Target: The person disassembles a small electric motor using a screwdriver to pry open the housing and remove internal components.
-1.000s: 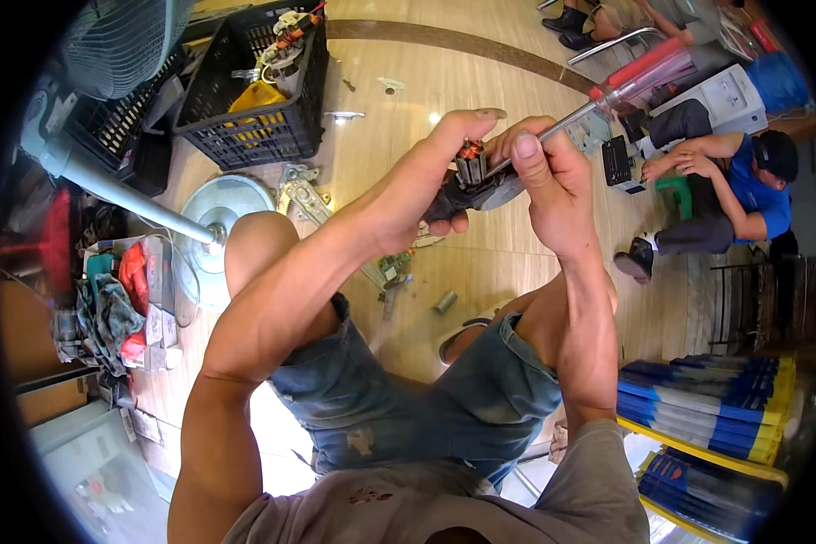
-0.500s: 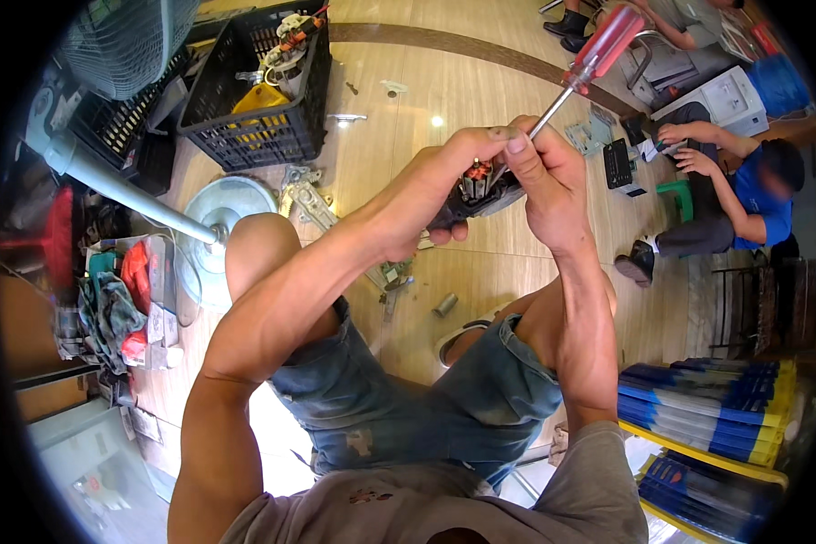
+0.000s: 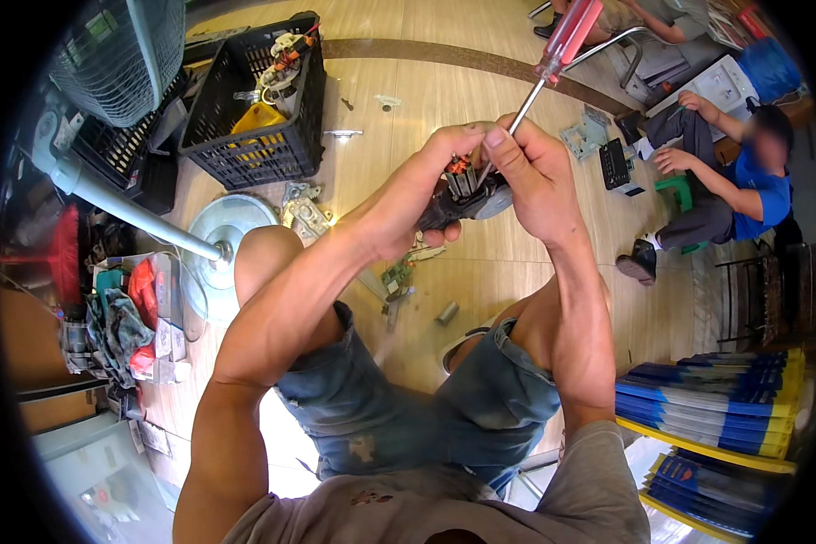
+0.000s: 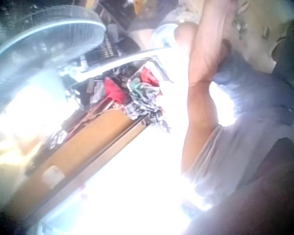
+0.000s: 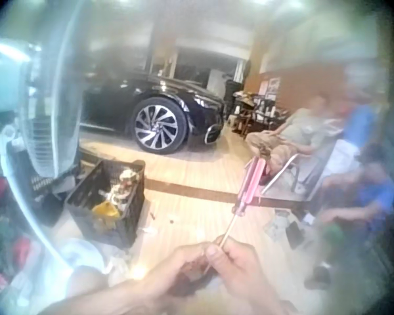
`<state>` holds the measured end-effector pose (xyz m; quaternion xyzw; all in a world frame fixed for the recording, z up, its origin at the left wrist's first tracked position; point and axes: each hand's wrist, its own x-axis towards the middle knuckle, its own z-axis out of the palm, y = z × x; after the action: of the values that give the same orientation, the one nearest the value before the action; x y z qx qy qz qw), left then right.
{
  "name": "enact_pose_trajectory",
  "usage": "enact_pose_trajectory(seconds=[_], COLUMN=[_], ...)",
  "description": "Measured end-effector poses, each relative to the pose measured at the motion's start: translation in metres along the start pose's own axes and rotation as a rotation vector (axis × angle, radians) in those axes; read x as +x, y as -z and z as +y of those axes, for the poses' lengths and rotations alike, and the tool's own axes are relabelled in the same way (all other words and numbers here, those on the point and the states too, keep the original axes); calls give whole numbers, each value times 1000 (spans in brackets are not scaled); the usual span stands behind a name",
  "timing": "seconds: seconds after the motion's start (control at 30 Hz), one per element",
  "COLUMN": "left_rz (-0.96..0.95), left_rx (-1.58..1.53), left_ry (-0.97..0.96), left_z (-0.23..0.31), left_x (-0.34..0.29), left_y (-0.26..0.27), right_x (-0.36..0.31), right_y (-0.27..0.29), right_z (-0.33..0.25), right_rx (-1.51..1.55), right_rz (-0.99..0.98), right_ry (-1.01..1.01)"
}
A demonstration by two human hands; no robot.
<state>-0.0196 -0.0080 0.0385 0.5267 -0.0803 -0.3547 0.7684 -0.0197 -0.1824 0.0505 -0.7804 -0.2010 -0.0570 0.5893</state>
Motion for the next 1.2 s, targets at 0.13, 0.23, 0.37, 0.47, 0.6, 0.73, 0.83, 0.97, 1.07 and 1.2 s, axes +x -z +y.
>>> enact_pose_trajectory(seconds=[0.13,0.23,0.37,0.47,0.6,0.73,0.83,0.97,1.07,1.2], left_rz=[5,20,-8,-19,35,-94,-162,-20,43,105], left_rx=[16,33,-44,-61,-13,-11,-92,-170,-126,53], left_ry=[-6,3,101,60,-30,-198,-314,-470,-524,-641], left_z=[-1,-1,0,1,0,-12,-13,-16,-23,-24], left_x=[0,1,6,8,2,0,-3,0,9,18], left_y=[0,4,10,13,10,21,17,6,9,19], right_x=[-2,-1,0,3,1,3,5,6,8,10], right_y=[-1,-7,-13,-12,-14,-18,-15,-16,-26,-25], right_z=[2,3,4,3,0,-4,-6,-14,-16,-13], right_rx=[41,43,-122,-180,-209,-297,-353,-287,-228,-234], right_rz=[-9,11,95,165,244,289,345,521,649,722], right_ry=[32,12,-3,18,72,127,227,168,139,76])
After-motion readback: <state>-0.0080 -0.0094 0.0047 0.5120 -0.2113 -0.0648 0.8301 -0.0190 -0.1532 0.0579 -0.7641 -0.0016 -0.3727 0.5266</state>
